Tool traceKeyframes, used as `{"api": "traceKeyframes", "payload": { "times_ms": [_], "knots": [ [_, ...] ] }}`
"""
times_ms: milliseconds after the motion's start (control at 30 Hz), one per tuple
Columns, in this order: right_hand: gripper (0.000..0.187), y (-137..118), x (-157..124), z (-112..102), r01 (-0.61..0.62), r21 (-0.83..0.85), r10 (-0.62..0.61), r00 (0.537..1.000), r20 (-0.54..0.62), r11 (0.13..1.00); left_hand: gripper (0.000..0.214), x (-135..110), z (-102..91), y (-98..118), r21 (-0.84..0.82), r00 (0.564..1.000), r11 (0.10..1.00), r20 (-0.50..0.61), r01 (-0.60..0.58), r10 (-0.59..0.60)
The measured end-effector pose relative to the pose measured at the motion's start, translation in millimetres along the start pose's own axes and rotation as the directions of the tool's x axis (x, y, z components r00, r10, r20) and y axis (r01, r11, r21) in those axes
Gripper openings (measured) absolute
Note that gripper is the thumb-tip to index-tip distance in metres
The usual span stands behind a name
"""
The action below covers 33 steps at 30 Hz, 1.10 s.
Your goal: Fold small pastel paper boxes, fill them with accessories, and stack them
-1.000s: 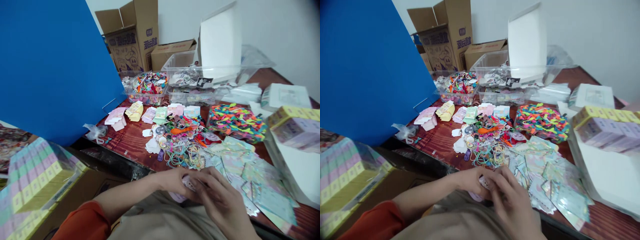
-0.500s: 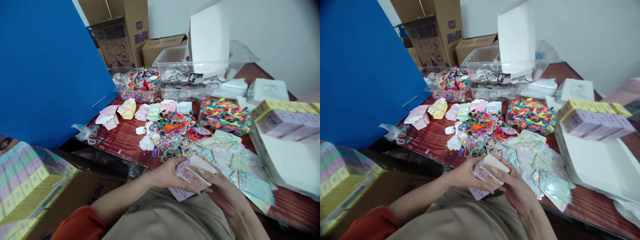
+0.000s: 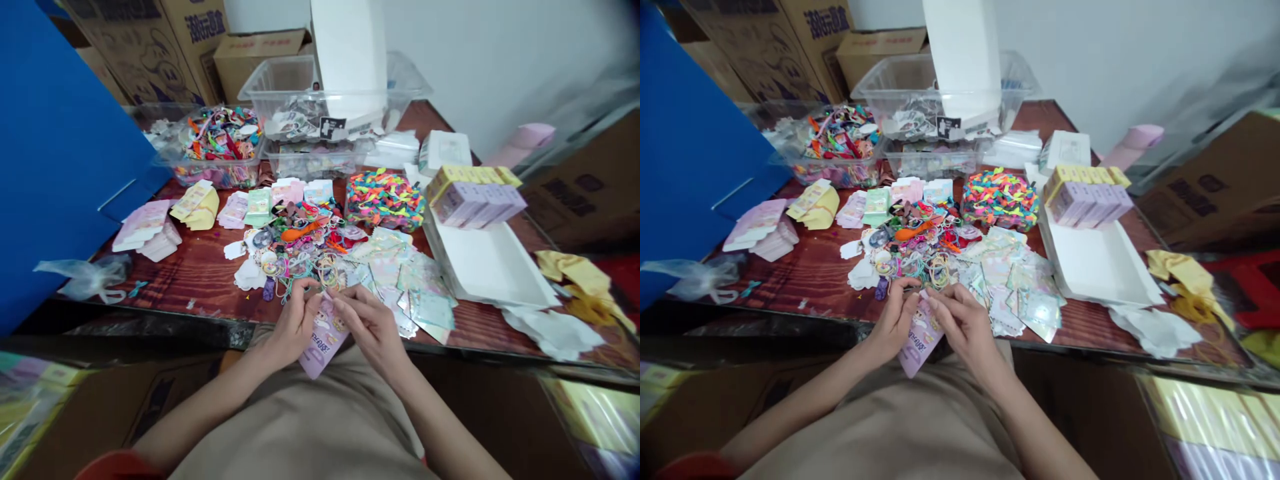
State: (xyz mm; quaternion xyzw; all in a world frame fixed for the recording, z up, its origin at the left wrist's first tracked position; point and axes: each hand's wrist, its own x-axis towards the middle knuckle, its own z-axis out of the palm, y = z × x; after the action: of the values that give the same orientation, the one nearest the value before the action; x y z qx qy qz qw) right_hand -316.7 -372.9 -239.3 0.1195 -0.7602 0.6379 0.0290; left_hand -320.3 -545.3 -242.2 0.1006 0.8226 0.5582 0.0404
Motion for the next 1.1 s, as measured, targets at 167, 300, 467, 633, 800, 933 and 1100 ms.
{"api": "traceKeyframes", "payload": {
  "times_ms": [167, 300, 467, 633, 800, 933, 1100],
  "knots": [
    [0.026, 3.0, 2.5, -2.0, -0.135, 0.11, 0.142, 0.988, -0.059, 0.985, 0.018, -4.5, 7.5, 4.9, -0.014, 0.997, 0.999, 0.066, 0.038, -0.037],
    [0.026, 6.9, 1.0, -7.9, -0.122, 0.107, 0.119, 0.992, 0.038, 0.987, 0.022, -5.7, 4.9, 6.2, -0.04, 0.991, 0.997, 0.117, 0.071, -0.066],
    [0.035, 0.9, -11.4, -5.6, -0.105, 0.074, 0.084, 0.966, 0.243, 0.992, 0.025, -12.0, -1.2, 2.7, -0.099, 0.988, 0.985, 0.073, 0.143, -0.136],
    [0.05, -0.2, -29.1, 6.9, 0.243, -0.207, -0.198, 0.956, 0.217, 0.948, 0.039, -28.2, -11.9, -6.6, -0.012, 0.99, 0.991, -0.059, 0.131, -0.131],
    [0.053, 1.9, -31.8, 23.9, 0.636, -0.423, -0.57, 0.77, 0.287, 0.646, 0.049, -42.7, -28.4, 0.8, -0.311, 0.875, 0.851, -0.107, 0.423, -0.473],
    [0.033, -3.2, -13.1, 37.0, 0.689, -0.198, -0.614, 0.717, 0.33, 0.697, 0.07, -46.4, -45.4, 2.3, -0.622, 0.798, 0.617, 0.019, 0.481, -0.602],
    [0.022, 17.8, 50.3, 38.3, 0.397, -0.4, -0.397, 0.914, 0.087, 0.826, 0.091, -47.5, -73.3, -15.3, -0.388, 0.945, 0.919, -0.268, 0.075, -0.19]
  ]
}}
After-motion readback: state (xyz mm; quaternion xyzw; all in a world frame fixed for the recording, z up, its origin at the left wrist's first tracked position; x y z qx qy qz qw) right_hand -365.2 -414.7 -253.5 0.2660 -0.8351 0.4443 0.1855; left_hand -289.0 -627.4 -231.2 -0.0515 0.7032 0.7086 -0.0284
